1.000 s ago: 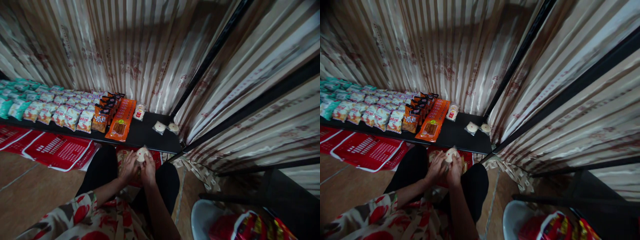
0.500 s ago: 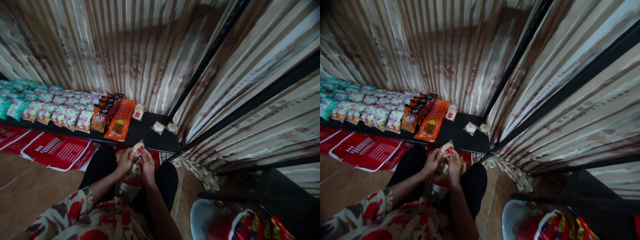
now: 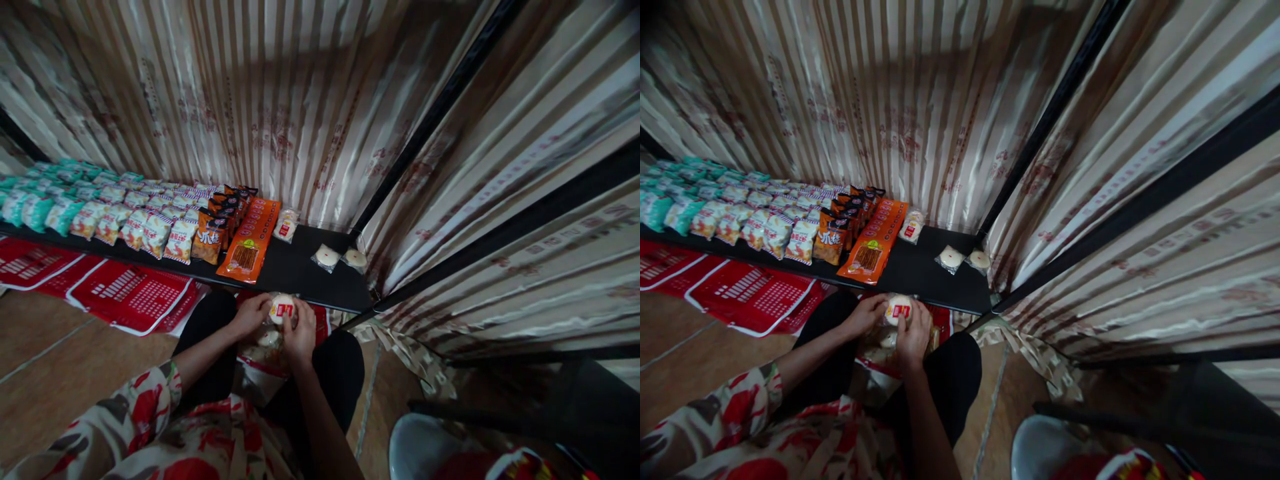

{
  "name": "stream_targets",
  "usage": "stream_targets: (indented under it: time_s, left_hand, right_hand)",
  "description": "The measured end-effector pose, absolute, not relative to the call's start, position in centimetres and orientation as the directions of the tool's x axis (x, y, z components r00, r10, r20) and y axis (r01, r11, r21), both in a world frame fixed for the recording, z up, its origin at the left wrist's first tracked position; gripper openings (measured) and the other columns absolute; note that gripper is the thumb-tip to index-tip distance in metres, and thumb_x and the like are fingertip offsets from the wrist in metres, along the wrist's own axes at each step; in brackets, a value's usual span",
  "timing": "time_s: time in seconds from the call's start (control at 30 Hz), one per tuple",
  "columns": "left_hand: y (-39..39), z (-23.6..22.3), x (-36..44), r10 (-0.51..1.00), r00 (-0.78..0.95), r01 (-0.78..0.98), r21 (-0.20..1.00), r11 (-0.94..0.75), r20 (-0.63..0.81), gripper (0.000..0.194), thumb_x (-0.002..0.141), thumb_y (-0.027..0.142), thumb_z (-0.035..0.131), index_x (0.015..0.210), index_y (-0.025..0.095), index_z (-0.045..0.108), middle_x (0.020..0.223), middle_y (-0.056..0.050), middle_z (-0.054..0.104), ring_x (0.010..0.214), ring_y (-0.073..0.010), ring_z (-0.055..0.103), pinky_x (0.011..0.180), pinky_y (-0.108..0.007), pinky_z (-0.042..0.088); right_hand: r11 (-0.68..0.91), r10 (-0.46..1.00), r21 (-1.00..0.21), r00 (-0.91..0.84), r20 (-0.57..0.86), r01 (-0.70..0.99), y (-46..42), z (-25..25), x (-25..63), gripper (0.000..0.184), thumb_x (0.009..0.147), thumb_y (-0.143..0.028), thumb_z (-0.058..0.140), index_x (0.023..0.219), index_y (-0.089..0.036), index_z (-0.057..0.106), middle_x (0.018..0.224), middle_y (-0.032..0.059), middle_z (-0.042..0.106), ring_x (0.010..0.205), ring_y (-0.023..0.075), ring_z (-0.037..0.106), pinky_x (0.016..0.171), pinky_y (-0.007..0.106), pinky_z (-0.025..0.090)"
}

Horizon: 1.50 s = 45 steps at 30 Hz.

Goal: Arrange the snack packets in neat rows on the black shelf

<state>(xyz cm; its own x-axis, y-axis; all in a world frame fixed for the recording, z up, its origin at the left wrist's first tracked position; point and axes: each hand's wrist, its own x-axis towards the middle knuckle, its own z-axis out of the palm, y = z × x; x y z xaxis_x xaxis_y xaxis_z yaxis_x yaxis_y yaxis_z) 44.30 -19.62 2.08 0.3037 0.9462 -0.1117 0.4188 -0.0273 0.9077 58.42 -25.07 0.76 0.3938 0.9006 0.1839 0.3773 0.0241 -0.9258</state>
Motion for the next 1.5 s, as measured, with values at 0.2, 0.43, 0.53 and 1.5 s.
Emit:
stream_targets:
  time_s: [0.2,0.43,0.53,1.5]
  left_hand:
    - [-18.5,4.8,43.8,0.837,0.544,0.532,0.798,-0.284,-0.065,0.022,0.079,0.025,0.044,0.076,0.020,0.065,0.071,0.001,0.064,0.068,-0.0148,0.056,0.063,-0.021,0.039]
    - [-17.5,5.1,44.2,0.798,0.594,0.543,0.782,-0.307,-0.099,0.023,0.080,0.024,0.043,0.071,0.019,0.064,0.067,0.001,0.062,0.063,-0.0125,0.054,0.056,-0.019,0.034]
    - [-17.2,4.8,44.0,0.802,0.586,0.554,0.781,-0.289,-0.119,0.022,0.080,0.027,0.045,0.070,0.019,0.063,0.065,0.001,0.060,0.061,-0.0123,0.053,0.054,-0.020,0.032]
    - [-13.6,1.9,45.7,0.951,0.255,0.008,0.984,0.180,-0.176,0.020,0.068,0.031,0.061,0.079,0.015,0.058,0.067,0.002,0.058,0.060,-0.0115,0.053,0.058,-0.023,0.041]
  right_hand:
    - [0.125,0.947,-0.877,0.209,0.246,0.463,-25.0,1.9,59.2,0.043,0.074,-0.030,0.063,0.116,-0.024,0.062,0.118,0.0083,0.061,0.114,0.0282,0.046,0.102,0.044,0.030]
    - [-0.024,0.975,-0.904,0.210,0.073,0.427,-24.7,1.2,60.0,0.033,0.067,-0.035,0.068,0.097,-0.023,0.069,0.095,0.0071,0.068,0.092,0.0266,0.059,0.087,0.039,0.043]
    - [-0.061,0.980,-0.904,0.197,0.026,0.424,-24.8,1.2,59.9,0.029,0.068,-0.037,0.066,0.093,-0.023,0.070,0.089,0.0057,0.068,0.085,0.0253,0.061,0.079,0.037,0.045]
    - [-0.153,0.928,-0.984,0.329,-0.173,-0.085,-18.4,2.5,59.3,0.038,0.072,-0.048,0.062,0.093,-0.017,0.058,0.078,0.0021,0.067,0.069,0.0167,0.063,0.062,0.025,0.049]
